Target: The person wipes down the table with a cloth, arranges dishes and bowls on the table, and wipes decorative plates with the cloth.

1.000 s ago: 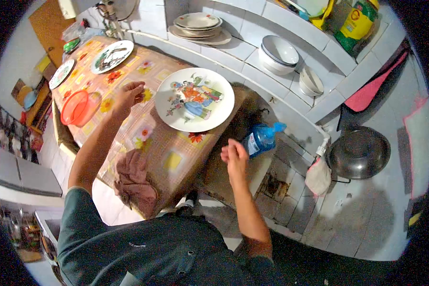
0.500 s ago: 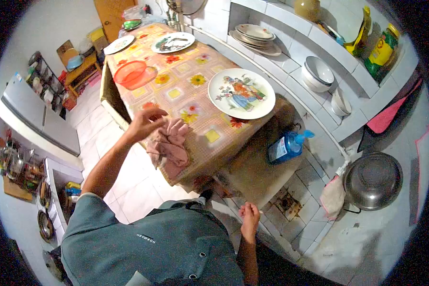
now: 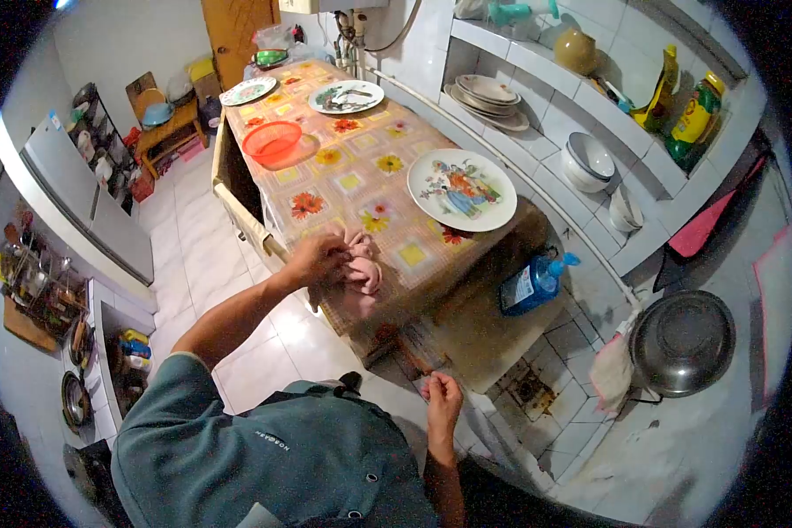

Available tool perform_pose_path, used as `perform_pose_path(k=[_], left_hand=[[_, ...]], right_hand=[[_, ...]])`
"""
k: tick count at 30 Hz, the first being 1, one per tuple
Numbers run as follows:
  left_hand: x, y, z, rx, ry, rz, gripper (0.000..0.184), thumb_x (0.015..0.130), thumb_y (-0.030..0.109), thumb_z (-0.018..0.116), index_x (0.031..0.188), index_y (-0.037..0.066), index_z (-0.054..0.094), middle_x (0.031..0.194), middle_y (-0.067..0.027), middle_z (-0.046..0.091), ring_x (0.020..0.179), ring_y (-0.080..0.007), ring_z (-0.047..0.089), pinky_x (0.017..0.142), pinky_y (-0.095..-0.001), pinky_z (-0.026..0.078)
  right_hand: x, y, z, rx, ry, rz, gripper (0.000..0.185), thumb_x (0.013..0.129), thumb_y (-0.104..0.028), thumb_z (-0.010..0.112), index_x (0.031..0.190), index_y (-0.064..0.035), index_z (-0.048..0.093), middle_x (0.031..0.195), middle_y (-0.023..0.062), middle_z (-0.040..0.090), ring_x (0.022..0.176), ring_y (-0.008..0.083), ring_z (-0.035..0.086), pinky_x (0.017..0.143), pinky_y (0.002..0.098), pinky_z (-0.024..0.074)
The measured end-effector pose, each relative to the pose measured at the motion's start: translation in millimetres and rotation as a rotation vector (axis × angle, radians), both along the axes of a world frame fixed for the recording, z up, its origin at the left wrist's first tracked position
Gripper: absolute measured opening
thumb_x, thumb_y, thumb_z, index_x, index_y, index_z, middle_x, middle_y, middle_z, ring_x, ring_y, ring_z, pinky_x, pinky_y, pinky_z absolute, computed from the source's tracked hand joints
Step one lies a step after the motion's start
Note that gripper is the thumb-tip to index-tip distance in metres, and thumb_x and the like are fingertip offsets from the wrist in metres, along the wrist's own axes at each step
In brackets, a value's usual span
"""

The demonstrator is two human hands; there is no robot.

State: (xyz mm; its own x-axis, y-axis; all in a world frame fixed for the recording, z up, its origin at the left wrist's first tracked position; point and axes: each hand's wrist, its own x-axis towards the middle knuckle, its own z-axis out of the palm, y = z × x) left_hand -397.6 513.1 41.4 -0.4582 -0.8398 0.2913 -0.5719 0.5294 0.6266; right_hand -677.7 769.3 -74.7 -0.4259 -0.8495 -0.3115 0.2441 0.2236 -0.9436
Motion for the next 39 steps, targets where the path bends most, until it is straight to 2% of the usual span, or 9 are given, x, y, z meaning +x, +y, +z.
perform_pose_path(k=[8, 14, 19, 24, 26, 29, 30, 35, 39], left_hand=[[0, 5, 36, 0.651, 0.505, 0.039, 0.022, 0.095, 0.023, 0.058, 0.089, 0.002, 0.059, 0.077, 0.002, 0.054, 0.072, -0.007, 0.048, 0.062, -0.0248, 0.042], [64, -90, 37, 0.262, 0.3, 0.159, 0.027, 0.094, 0.026, 0.059, 0.088, 0.0, 0.06, 0.071, -0.0028, 0.057, 0.068, -0.0106, 0.053, 0.059, -0.0266, 0.044], [76, -98, -22, -0.355, -0.151, -0.025, 0.044, 0.073, 0.036, 0.076, 0.102, 0.008, 0.058, 0.111, -0.0149, 0.057, 0.106, -0.0361, 0.052, 0.086, -0.0455, 0.045], [82, -98, -29, -0.306, 0.032, -0.331, 0.041, 0.068, 0.029, 0.079, 0.097, 0.008, 0.058, 0.102, -0.0146, 0.058, 0.098, -0.0345, 0.056, 0.08, -0.0429, 0.047], [91, -108, -15, 0.102, 0.224, -0.431, 0.035, 0.071, 0.023, 0.076, 0.095, 0.005, 0.058, 0.092, -0.0161, 0.061, 0.09, -0.0346, 0.06, 0.074, -0.0406, 0.047], [98, -154, 8, 0.072, 0.309, -0.144, 0.032, 0.076, 0.023, 0.073, 0.094, 0.001, 0.057, 0.077, -0.0144, 0.062, 0.073, -0.0247, 0.065, 0.064, -0.0378, 0.05], [101, -155, 33, 0.409, 0.375, -0.059, 0.031, 0.077, 0.024, 0.072, 0.093, 0.001, 0.058, 0.069, -0.0119, 0.061, 0.07, -0.0221, 0.065, 0.062, -0.0381, 0.05], [69, -134, -26, -0.25, 0.151, -0.197, 0.028, 0.072, 0.023, 0.074, 0.086, 0.004, 0.059, 0.079, -0.0163, 0.064, 0.071, -0.0391, 0.059, 0.065, -0.0452, 0.048], [50, -56, -19, 0.055, 0.117, -0.574, 0.039, 0.072, 0.028, 0.076, 0.099, 0.004, 0.06, 0.091, -0.0186, 0.063, 0.087, -0.0397, 0.057, 0.079, -0.0467, 0.046]], right_hand=[[49, -23, 57, -0.13, 0.226, 0.063, 0.026, 0.093, -0.017, 0.061, 0.109, 0.0034, 0.058, 0.091, 0.0069, 0.063, 0.08, 0.0122, 0.059, 0.073, 0.025, 0.049], [96, -72, 84, -0.306, 0.381, 0.039, 0.03, 0.09, -0.017, 0.064, 0.111, 0.0032, 0.06, 0.094, 0.007, 0.064, 0.085, 0.0136, 0.06, 0.075, 0.0276, 0.0484], [137, -118, 78, -0.242, 0.592, 0.004, 0.026, 0.084, -0.013, 0.067, 0.106, 0.0016, 0.063, 0.094, 0.0105, 0.063, 0.083, 0.0181, 0.061, 0.074, 0.0316, 0.0493], [158, -140, 81, -0.119, 0.977, -0.026, 0.025, 0.079, -0.007, 0.068, 0.103, -0.0004, 0.065, 0.096, 0.0089, 0.061, 0.081, 0.0201, 0.059, 0.072, 0.0327, 0.0502], [162, -141, 85, -0.095, 0.943, -0.051, 0.025, 0.079, -0.006, 0.068, 0.103, -0.0004, 0.065, 0.098, 0.0089, 0.061, 0.082, 0.0198, 0.059, 0.072, 0.0322, 0.0503], [170, -140, 87, -0.083, 0.882, -0.084, 0.024, 0.08, -0.005, 0.068, 0.104, -0.0004, 0.065, 0.101, 0.009, 0.06, 0.085, 0.0194, 0.06, 0.073, 0.0311, 0.0506], [170, -139, 87, -0.101, 0.871, -0.094, 0.024, 0.081, -0.004, 0.067, 0.104, -0.0004, 0.065, 0.103, 0.0091, 0.06, 0.086, 0.0194, 0.06, 0.073, 0.0306, 0.0508], [170, -136, 78, -0.118, 0.898, -0.099, 0.022, 0.083, -0.004, 0.066, 0.105, 0.001, 0.064, 0.109, 0.0077, 0.059, 0.089, 0.0166, 0.06, 0.079, 0.0286, 0.0495], [169, -132, 82, -0.122, 0.852, -0.076, 0.024, 0.083, -0.005, 0.066, 0.106, -0.001, 0.064, 0.111, 0.0113, 0.059, 0.098, 0.0212, 0.059, 0.084, 0.0315, 0.0497]])
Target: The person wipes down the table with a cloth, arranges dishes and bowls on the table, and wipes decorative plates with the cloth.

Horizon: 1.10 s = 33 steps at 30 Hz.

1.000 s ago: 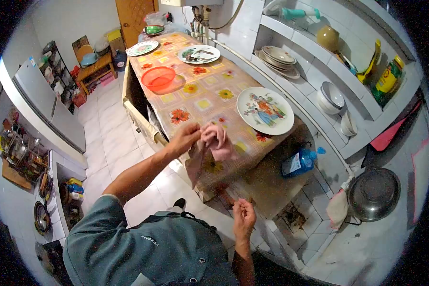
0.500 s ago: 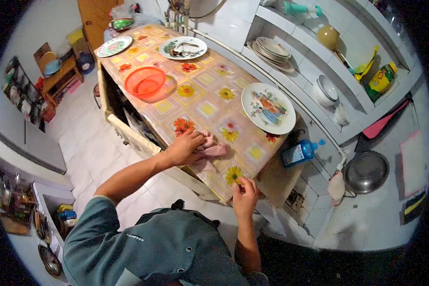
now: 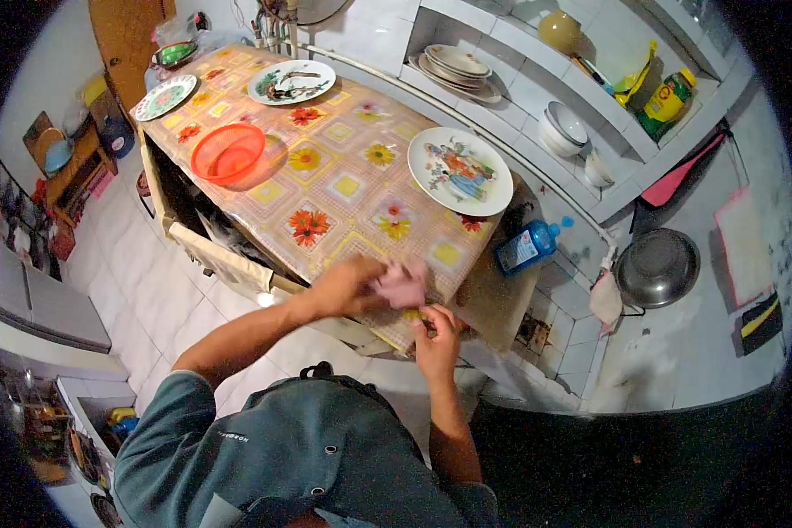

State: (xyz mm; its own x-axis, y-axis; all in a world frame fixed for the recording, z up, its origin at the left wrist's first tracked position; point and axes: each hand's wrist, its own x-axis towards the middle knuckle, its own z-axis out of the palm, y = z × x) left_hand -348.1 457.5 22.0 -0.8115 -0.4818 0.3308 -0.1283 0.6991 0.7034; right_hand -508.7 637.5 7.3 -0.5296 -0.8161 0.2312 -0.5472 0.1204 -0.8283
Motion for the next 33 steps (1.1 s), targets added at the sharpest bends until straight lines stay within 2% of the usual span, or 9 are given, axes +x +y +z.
perform_pose_path(k=[4, 6, 11, 13, 16, 21, 24, 28, 33], left_hand=[[-6, 14, 30, 0.339, -0.013, -0.034, 0.028, 0.079, 0.024, 0.071, 0.093, 0.003, 0.058, 0.08, -0.0179, 0.061, 0.075, -0.0272, 0.06, 0.07, -0.0386, 0.047], [-7, -7, 38, 0.388, 0.15, 0.283, 0.026, 0.08, 0.023, 0.07, 0.089, 0.002, 0.057, 0.073, -0.0152, 0.059, 0.067, -0.0233, 0.058, 0.062, -0.0361, 0.046], [-29, 15, -1, -0.238, 0.109, 0.23, 0.034, 0.078, 0.029, 0.074, 0.093, 0.002, 0.06, 0.078, -0.0171, 0.064, 0.07, -0.0284, 0.063, 0.063, -0.0399, 0.048], [-36, 48, 13, 0.313, -0.083, 0.2, 0.037, 0.078, 0.03, 0.074, 0.098, 0.002, 0.062, 0.08, -0.0157, 0.064, 0.071, -0.0243, 0.062, 0.064, -0.0377, 0.048], [-45, 83, 26, 0.513, -0.024, 0.048, 0.034, 0.085, 0.031, 0.07, 0.103, 0.003, 0.063, 0.08, -0.0104, 0.062, 0.072, -0.0139, 0.055, 0.063, -0.0331, 0.047], [-39, 102, 39, 0.591, -0.006, -0.111, 0.03, 0.093, 0.029, 0.064, 0.103, 0.001, 0.062, 0.081, -0.0009, 0.059, 0.078, -0.008, 0.049, 0.067, -0.0293, 0.045], [-26, 110, 41, 0.622, 0.1, -0.071, 0.027, 0.093, 0.026, 0.064, 0.106, 0.002, 0.063, 0.083, -0.0005, 0.059, 0.079, -0.0079, 0.05, 0.068, -0.028, 0.045], [-8, 117, 52, 0.915, 0.214, -0.016, 0.03, 0.092, 0.02, 0.065, 0.115, 0.002, 0.06, 0.093, 0.0001, 0.061, 0.084, -0.0102, 0.056, 0.075, -0.0258, 0.048], [11, 98, 35, 0.757, 0.442, 0.108, 0.033, 0.091, 0.017, 0.066, 0.12, 0.003, 0.06, 0.108, -0.0043, 0.063, 0.094, -0.0116, 0.059, 0.084, -0.0274, 0.05]], right_hand=[[-22, 11, -23, 0.008, -0.163, -0.009, 0.021, 0.087, -0.008, 0.065, 0.107, -0.0014, 0.064, 0.107, 0.0095, 0.061, 0.098, 0.0182, 0.058, 0.084, 0.03, 0.0489], [-14, 18, -3, -0.046, -0.468, -0.02, 0.022, 0.091, -0.012, 0.063, 0.111, -0.0013, 0.062, 0.106, 0.007, 0.062, 0.099, 0.0151, 0.057, 0.086, 0.0289, 0.0472], [-22, 35, -1, -0.12, -0.535, 0.057, 0.037, 0.092, -0.017, 0.064, 0.122, 0.0011, 0.054, 0.115, 0.0108, 0.058, 0.106, 0.0173, 0.055, 0.091, 0.0306, 0.0454], [-21, 37, -3, -0.141, -0.579, 0.111, 0.049, 0.09, -0.021, 0.067, 0.129, 0.002, 0.048, 0.12, 0.013, 0.056, 0.11, 0.0194, 0.054, 0.093, 0.0324, 0.0449], [-21, 41, 3, -0.199, -0.558, 0.339, 0.095, 0.079, -0.034, 0.079, 0.146, 0.0003, 0.02, 0.134, 0.0165, 0.043, 0.123, 0.0279, 0.046, 0.101, 0.0393, 0.0399], [-15, 33, 26, -0.29, -0.295, 0.313, 0.084, 0.078, -0.022, 0.08, 0.142, 0.0016, 0.03, 0.13, 0.0163, 0.047, 0.118, 0.0261, 0.049, 0.098, 0.0376, 0.0413], [-20, 25, 28, -0.229, -0.233, 0.291, 0.055, 0.079, -0.01, 0.075, 0.127, 0.0018, 0.05, 0.121, 0.0125, 0.054, 0.108, 0.0237, 0.056, 0.091, 0.0355, 0.0449], [-22, 18, 34, -0.219, -0.25, 0.336, 0.049, 0.082, -0.003, 0.068, 0.127, 0.0029, 0.049, 0.118, 0.0124, 0.055, 0.107, 0.0221, 0.056, 0.09, 0.0333, 0.0458], [-23, -3, 71, -0.32, -0.145, 0.245, 0.051, 0.082, -0.005, 0.067, 0.128, 0.006, 0.049, 0.125, 0.0176, 0.051, 0.115, 0.0296, 0.051, 0.094, 0.0375, 0.0438]])
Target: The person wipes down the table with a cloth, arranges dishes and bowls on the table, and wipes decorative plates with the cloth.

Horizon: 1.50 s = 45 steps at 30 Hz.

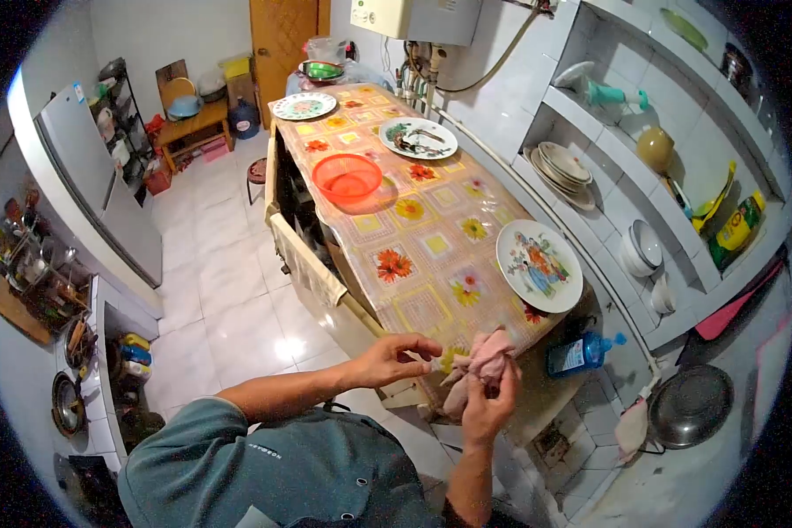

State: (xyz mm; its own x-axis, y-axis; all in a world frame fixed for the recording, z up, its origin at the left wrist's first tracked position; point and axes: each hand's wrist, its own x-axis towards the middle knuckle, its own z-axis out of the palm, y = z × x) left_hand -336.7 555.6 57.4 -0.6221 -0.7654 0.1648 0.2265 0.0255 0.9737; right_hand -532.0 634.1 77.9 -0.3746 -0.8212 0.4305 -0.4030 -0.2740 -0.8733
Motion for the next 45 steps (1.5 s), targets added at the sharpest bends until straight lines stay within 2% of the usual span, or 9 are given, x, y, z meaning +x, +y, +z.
perform_pose_path(k=[5, 9, 12, 16, 22, 28, 30, 35, 45], left_hand=[[38, -18, -17, -0.022, -0.114, -0.052, 0.027, 0.09, 0.013, 0.066, 0.114, 0.002, 0.063, 0.108, -0.005, 0.064, 0.099, -0.0129, 0.06, 0.085, -0.0293, 0.05], [71, -33, -32, -0.012, -0.086, -0.067, 0.024, 0.089, 0.013, 0.067, 0.109, 0.001, 0.065, 0.101, -0.0067, 0.066, 0.093, -0.0138, 0.061, 0.079, -0.0283, 0.051], [97, -52, -31, -0.062, -0.163, -0.047, 0.021, 0.089, 0.012, 0.066, 0.108, 0.001, 0.065, 0.101, -0.007, 0.066, 0.092, -0.0145, 0.062, 0.079, -0.0286, 0.051], [113, -78, -34, -0.281, -0.202, 0.099, 0.021, 0.081, 0.003, 0.068, 0.102, 0.001, 0.066, 0.098, -0.0122, 0.065, 0.093, -0.0234, 0.063, 0.082, -0.0322, 0.05], [92, -133, -19, -0.814, -0.4, 0.22, 0.039, 0.073, 0.002, 0.069, 0.111, 0.003, 0.062, 0.12, -0.0165, 0.059, 0.109, -0.0395, 0.054, 0.092, -0.0433, 0.046], [76, -141, -44, -1.054, -0.634, 0.163, 0.036, 0.072, 0.016, 0.074, 0.106, 0.006, 0.065, 0.118, -0.0113, 0.06, 0.11, -0.038, 0.053, 0.087, -0.0478, 0.045], [75, -139, -42, -1.014, -0.632, 0.15, 0.038, 0.072, 0.015, 0.074, 0.107, 0.006, 0.065, 0.119, -0.0115, 0.06, 0.11, -0.0391, 0.053, 0.089, -0.049, 0.044], [73, -137, -42, -0.998, -0.645, 0.149, 0.04, 0.071, 0.012, 0.073, 0.11, 0.006, 0.064, 0.121, -0.0122, 0.059, 0.114, -0.0384, 0.051, 0.098, -0.0475, 0.04], [64, -126, -39, -0.923, -0.695, 0.176, 0.04, 0.071, 0.009, 0.071, 0.11, 0.002, 0.062, 0.122, -0.0157, 0.056, 0.116, -0.0377, 0.049, 0.099, -0.0457, 0.04]], right_hand=[[18, -48, 5, -0.015, 0.337, -0.153, 0.043, 0.077, -0.009, 0.069, 0.116, 0.0055, 0.058, 0.121, 0.0215, 0.054, 0.113, 0.0371, 0.051, 0.096, 0.0417, 0.0419], [52, -90, -6, 0.214, 0.702, 0.101, 0.036, 0.077, -0.023, 0.071, 0.106, -0.0029, 0.061, 0.113, 0.0185, 0.055, 0.106, 0.0385, 0.051, 0.093, 0.0471, 0.0428], [84, -96, -16, 0.248, 0.868, 0.014, 0.039, 0.076, -0.024, 0.072, 0.106, -0.001, 0.063, 0.119, 0.0164, 0.053, 0.11, 0.0368, 0.049, 0.093, 0.0438, 0.0431], [87, -102, -39, 0.259, 0.801, -0.096, 0.029, 0.078, -0.024, 0.071, 0.099, -0.0054, 0.063, 0.116, 0.0139, 0.053, 0.11, 0.0372, 0.048, 0.092, 0.0471, 0.0424], [94, -87, -42, 0.254, 0.747, -0.139, 0.017, 0.077, -0.012, 0.067, 0.091, -0.003, 0.064, 0.106, 0.0129, 0.054, 0.1, 0.0348, 0.05, 0.086, 0.0431, 0.0443], [86, -30, -16, 0.325, 0.612, -0.054, 0.016, 0.075, -0.011, 0.067, 0.088, -0.002, 0.064, 0.1, 0.0127, 0.056, 0.096, 0.033, 0.054, 0.082, 0.0413, 0.0462], [77, -11, -12, 0.389, 0.382, -0.048, 0.017, 0.075, -0.012, 0.068, 0.088, 0.0002, 0.064, 0.098, 0.0134, 0.058, 0.091, 0.0326, 0.057, 0.077, 0.0404, 0.048], [46, 23, -23, 0.251, 0.374, -0.293, 0.024, 0.076, -0.013, 0.069, 0.094, 0.0022, 0.064, 0.101, 0.0145, 0.059, 0.09, 0.0342, 0.06, 0.076, 0.041, 0.0492], [-15, 49, -29, 0.284, 0.156, -0.121, 0.023, 0.074, -0.015, 0.07, 0.078, 0.0025, 0.056, 0.088, 0.0171, 0.058, 0.078, 0.0343, 0.058, 0.066, 0.0409, 0.047]])
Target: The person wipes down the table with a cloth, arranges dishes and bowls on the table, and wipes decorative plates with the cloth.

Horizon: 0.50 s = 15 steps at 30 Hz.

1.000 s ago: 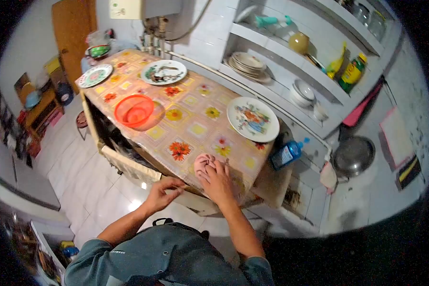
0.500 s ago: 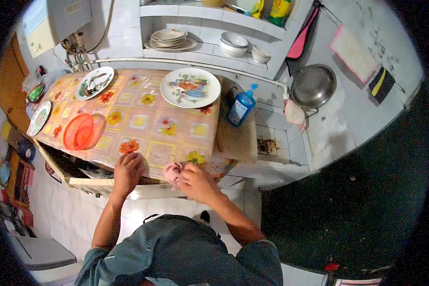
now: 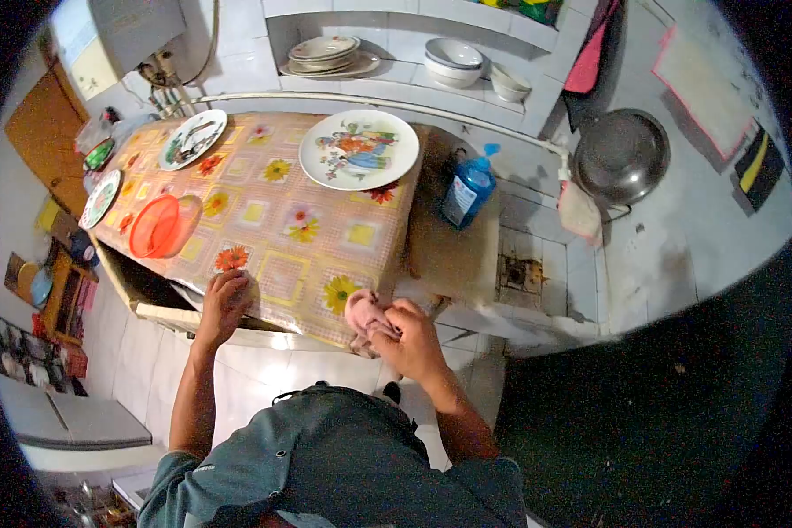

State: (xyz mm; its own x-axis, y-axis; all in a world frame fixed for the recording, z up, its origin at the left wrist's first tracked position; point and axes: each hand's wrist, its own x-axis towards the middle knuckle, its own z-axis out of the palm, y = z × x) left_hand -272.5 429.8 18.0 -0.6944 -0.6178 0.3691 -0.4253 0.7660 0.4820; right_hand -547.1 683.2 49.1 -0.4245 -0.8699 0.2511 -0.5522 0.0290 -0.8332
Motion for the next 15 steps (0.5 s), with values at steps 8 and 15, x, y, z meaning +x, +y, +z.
perform_pose_path(k=[8, 15], left_hand=[[1, 1, -6, 0.055, 0.038, 0.024, 0.041, 0.072, 0.01, 0.071, 0.111, 0.002, 0.062, 0.124, -0.0158, 0.055, 0.119, -0.0365, 0.047, 0.102, -0.0454, 0.037], [5, -2, -15, 0.045, 0.075, -0.005, 0.043, 0.073, 0.015, 0.071, 0.113, 0.004, 0.061, 0.125, -0.0152, 0.054, 0.119, -0.0356, 0.047, 0.102, -0.0465, 0.036]], right_hand=[[-3, -57, -8, -0.097, 0.373, 0.09, 0.014, 0.072, -0.014, 0.067, 0.079, -0.0044, 0.06, 0.091, 0.0123, 0.057, 0.089, 0.0356, 0.058, 0.076, 0.0439, 0.0492], [-11, -14, 2, 0.142, 0.072, 0.148, 0.017, 0.067, -0.012, 0.07, 0.076, -0.0018, 0.059, 0.089, 0.0146, 0.059, 0.082, 0.0347, 0.059, 0.07, 0.0409, 0.0486]])
